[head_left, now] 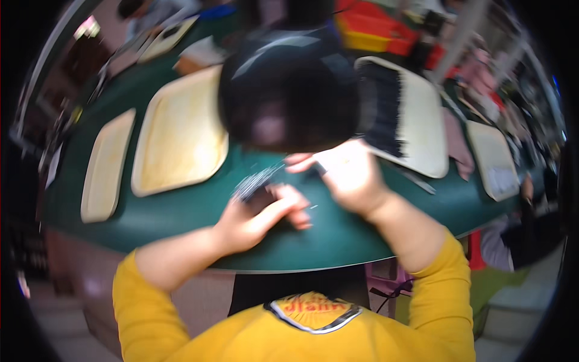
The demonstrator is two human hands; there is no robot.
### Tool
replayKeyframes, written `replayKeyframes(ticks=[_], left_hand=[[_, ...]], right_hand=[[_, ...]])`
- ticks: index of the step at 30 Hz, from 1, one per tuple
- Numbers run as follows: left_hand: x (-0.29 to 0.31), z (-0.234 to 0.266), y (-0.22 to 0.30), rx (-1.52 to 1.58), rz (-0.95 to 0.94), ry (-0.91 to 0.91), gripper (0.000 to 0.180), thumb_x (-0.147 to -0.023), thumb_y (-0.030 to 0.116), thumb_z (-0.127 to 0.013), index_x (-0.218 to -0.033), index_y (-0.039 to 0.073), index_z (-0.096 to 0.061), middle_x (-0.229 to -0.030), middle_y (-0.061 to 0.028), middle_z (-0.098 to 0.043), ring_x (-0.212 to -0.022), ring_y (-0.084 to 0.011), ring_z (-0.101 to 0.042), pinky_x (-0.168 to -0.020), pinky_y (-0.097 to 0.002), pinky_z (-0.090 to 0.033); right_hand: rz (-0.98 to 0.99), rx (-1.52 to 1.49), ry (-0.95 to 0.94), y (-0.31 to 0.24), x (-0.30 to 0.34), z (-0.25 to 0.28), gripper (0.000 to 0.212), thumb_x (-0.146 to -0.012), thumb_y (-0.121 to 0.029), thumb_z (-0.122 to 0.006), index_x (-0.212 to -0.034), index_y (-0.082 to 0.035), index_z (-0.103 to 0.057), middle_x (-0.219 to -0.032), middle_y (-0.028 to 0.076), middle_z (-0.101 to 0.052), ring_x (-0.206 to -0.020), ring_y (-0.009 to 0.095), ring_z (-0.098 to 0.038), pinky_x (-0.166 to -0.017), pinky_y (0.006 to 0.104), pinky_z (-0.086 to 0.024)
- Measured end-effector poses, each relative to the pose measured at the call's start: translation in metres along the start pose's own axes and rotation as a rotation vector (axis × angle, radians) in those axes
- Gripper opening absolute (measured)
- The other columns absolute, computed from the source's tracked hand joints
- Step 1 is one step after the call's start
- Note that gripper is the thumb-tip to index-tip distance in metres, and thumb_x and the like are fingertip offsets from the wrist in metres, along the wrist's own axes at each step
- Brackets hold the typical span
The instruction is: The person holds bundles of black wires and fits metal tips onto the ends of individual wires using a metal thimble, placing the assembled wires onto a tray.
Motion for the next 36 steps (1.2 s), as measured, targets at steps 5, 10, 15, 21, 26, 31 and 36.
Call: replayKeyframes(ticks=[5, 10, 15, 21, 26, 31, 36], left_hand=[[-0.023, -0.010, -0.002, 0.337, 0.219, 0.040, 0.015, -0.081, 0.015, -0.049, -0.084, 0.001, -0.054, -0.059, -0.0066, -0.054, -0.041, -0.0078, -0.046, -0.041, -0.0195, -0.037], [-0.017, -0.002, -0.004, 0.386, 0.257, 0.038, 0.016, -0.079, 0.014, -0.052, -0.086, 0.000, -0.051, -0.059, -0.0081, -0.054, -0.038, -0.0070, -0.044, -0.038, -0.0173, -0.035], [-0.010, -0.006, -0.005, 0.362, 0.343, 0.019, 0.014, -0.078, 0.011, -0.052, -0.085, -0.001, -0.049, -0.060, -0.0091, -0.055, -0.038, -0.0068, -0.044, -0.036, -0.0170, -0.034], [-0.004, -0.001, -0.011, 0.277, 0.367, 0.167, 0.014, -0.076, 0.011, -0.055, -0.068, 0.000, -0.053, -0.050, -0.0021, -0.048, -0.041, -0.0050, -0.042, -0.038, -0.0161, -0.032], [-0.004, 0.003, -0.013, 0.350, 0.381, 0.198, 0.012, -0.075, 0.009, -0.056, -0.068, 0.001, -0.050, -0.054, -0.0055, -0.050, -0.040, -0.0082, -0.044, -0.036, -0.0175, -0.032], [-0.014, -0.001, -0.017, 0.427, 0.388, 0.190, 0.010, -0.075, 0.008, -0.055, -0.072, 0.001, -0.048, -0.061, -0.0098, -0.053, -0.038, -0.0102, -0.043, -0.034, -0.0187, -0.033], [-0.008, 0.000, -0.026, 0.551, 0.433, 0.109, 0.019, -0.078, 0.012, -0.051, -0.092, -0.001, -0.048, -0.067, -0.0072, -0.054, -0.037, -0.0083, -0.040, -0.036, -0.0185, -0.031]], right_hand=[[-0.361, -0.574, 0.158, 0.041, -0.002, 0.016, 0.018, -0.080, -0.001, -0.029, -0.085, 0.005, -0.045, -0.072, 0.013, -0.053, -0.056, 0.015, -0.049, -0.062, 0.0274, -0.045], [-0.471, -0.759, 0.052, 0.037, 0.008, 0.001, 0.024, -0.083, -0.007, -0.030, -0.094, 0.006, -0.046, -0.078, 0.015, -0.054, -0.065, 0.019, -0.053, -0.063, 0.0279, -0.044], [-0.278, -0.377, -0.181, 0.010, 0.005, -0.007, 0.019, -0.075, -0.008, -0.053, -0.090, 0.005, -0.051, -0.077, 0.009, -0.055, -0.067, 0.012, -0.052, -0.064, 0.0237, -0.043], [-0.298, -0.290, -0.083, -0.004, 0.007, -0.010, 0.025, -0.070, 0.003, -0.057, -0.093, 0.005, -0.048, -0.086, 0.010, -0.055, -0.077, 0.011, -0.053, -0.070, 0.0225, -0.043], [-0.164, -0.239, -0.070, 0.003, 0.011, 0.003, 0.019, -0.079, -0.005, -0.044, -0.095, 0.005, -0.045, -0.088, 0.012, -0.054, -0.079, 0.012, -0.053, -0.073, 0.0233, -0.041], [-0.235, -0.742, -0.071, 0.025, 0.013, 0.000, 0.020, -0.082, -0.011, -0.041, -0.095, 0.005, -0.043, -0.089, 0.014, -0.054, -0.080, 0.015, -0.054, -0.074, 0.0262, -0.042], [-0.328, -0.900, -0.095, 0.026, 0.013, 0.001, 0.023, -0.084, -0.015, -0.040, -0.095, 0.005, -0.042, -0.089, 0.016, -0.053, -0.080, 0.020, -0.055, -0.074, 0.0303, -0.044]])
Point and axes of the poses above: each hand's wrist, its own x-axis away from the middle knuckle, its own z-axis out of the back of the hand, y = z × x, the point moved 5 cm from there along -x, towards the middle knuckle
